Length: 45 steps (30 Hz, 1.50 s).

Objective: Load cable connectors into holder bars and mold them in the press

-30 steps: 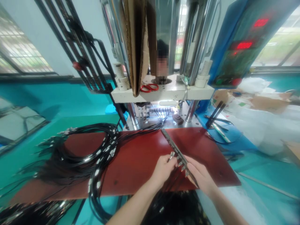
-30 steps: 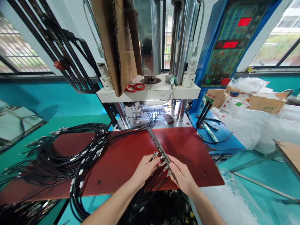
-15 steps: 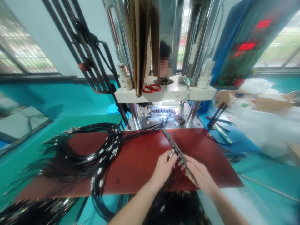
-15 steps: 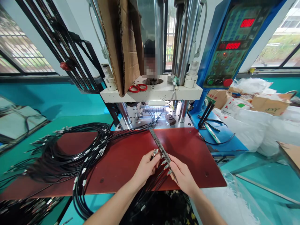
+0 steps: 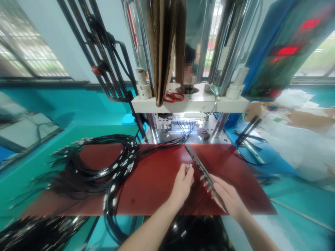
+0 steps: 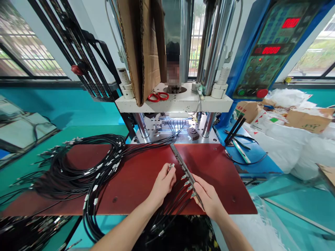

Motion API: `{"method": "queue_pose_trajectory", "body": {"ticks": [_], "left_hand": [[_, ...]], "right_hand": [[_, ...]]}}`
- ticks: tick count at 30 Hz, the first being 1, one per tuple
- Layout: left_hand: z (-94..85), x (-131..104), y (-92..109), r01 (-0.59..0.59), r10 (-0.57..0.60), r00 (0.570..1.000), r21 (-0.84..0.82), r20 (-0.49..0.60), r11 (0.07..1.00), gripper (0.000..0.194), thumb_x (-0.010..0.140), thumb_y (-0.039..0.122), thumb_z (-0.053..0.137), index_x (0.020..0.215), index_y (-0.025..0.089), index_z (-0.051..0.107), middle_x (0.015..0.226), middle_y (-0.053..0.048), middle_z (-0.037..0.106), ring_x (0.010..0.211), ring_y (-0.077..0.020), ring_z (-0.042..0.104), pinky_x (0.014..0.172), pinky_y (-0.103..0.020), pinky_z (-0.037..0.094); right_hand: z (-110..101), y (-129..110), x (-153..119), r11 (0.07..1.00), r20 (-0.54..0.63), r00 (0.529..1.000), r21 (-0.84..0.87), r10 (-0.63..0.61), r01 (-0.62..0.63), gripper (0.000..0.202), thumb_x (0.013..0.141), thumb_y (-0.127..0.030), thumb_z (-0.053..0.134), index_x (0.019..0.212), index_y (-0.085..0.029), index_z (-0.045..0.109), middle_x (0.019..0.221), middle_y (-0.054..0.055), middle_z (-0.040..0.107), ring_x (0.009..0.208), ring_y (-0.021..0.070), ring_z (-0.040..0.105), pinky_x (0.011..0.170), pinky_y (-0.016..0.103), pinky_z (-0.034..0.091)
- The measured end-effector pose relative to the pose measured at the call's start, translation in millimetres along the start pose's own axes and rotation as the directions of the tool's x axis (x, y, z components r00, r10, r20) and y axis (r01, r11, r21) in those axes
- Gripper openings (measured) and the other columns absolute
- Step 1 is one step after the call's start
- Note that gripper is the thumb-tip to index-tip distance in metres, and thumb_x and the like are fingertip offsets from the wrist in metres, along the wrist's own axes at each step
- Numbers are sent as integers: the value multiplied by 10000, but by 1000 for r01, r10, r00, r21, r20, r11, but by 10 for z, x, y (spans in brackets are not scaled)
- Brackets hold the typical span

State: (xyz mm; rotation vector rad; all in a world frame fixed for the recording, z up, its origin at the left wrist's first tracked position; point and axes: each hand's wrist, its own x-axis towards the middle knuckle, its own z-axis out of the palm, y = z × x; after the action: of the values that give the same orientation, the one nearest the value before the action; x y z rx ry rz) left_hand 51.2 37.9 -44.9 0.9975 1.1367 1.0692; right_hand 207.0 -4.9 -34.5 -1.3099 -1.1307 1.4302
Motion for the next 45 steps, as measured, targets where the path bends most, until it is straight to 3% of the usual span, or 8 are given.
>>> {"method": "queue_pose_trajectory", "body": {"ticks": [10,14,24,29,33,35,38,45], "left_hand": [[-34,-1,163,268,-266,945,16,192,963,205,676,330,524,583,191,405,376,111,209,330,-32,118,346,-188,59],[-56,4,198,295,-289,927,12,240,955,189,662,322,520,577,192,411,376,113,202,325,-31,110,344,-185,45],[-126,17,117,208,-197,954,-23,228,978,260,693,404,558,665,165,461,409,110,264,318,-14,172,332,-163,94],[-359,73,167,117,-101,986,-113,136,987,349,716,487,523,751,144,471,584,-4,549,458,-78,481,405,-178,357],[-432,133,209,49,-56,998,-148,-39,988,355,732,530,488,715,187,401,417,96,376,298,-30,253,309,-151,183],[-385,131,190,63,-71,997,-271,-21,960,337,724,500,524,712,209,356,413,126,272,312,-23,161,320,-149,122],[-266,93,107,103,-99,995,-380,31,919,313,709,404,559,684,211,315,466,109,323,354,-28,221,351,-156,155],[-164,36,-25,-64,62,995,-19,-78,998,236,700,373,568,672,173,446,520,67,412,433,-45,309,415,-174,225]], "right_hand": [[-80,18,21,973,49,995,-211,-82,90,495,792,-481,485,1161,-161,559,655,49,655,685,199,607,651,307,518],[-79,1,18,955,79,992,-272,-98,116,489,825,-457,441,1205,-161,523,619,41,642,654,198,604,652,320,520],[-9,-50,19,895,121,976,-391,-182,216,462,804,-444,467,1172,-179,558,581,31,641,708,218,619,680,327,523],[-3,-46,17,933,13,983,-313,-184,179,440,802,-471,463,1103,-184,608,646,47,668,724,232,619,665,339,531],[-1,-72,11,945,12,987,-288,-159,156,425,789,-469,486,1088,-199,619,728,57,682,735,240,622,652,347,538],[0,-86,10,948,41,990,-284,-138,144,428,782,-471,495,1091,-201,618,764,62,685,746,242,622,657,348,538],[-1,-100,15,953,83,991,-274,-107,126,441,788,-478,485,1106,-198,608,803,67,686,764,241,619,667,347,535],[-12,-102,30,946,84,991,-299,-100,121,424,794,-468,472,1097,-208,615,747,65,680,771,256,614,676,364,530]]}}
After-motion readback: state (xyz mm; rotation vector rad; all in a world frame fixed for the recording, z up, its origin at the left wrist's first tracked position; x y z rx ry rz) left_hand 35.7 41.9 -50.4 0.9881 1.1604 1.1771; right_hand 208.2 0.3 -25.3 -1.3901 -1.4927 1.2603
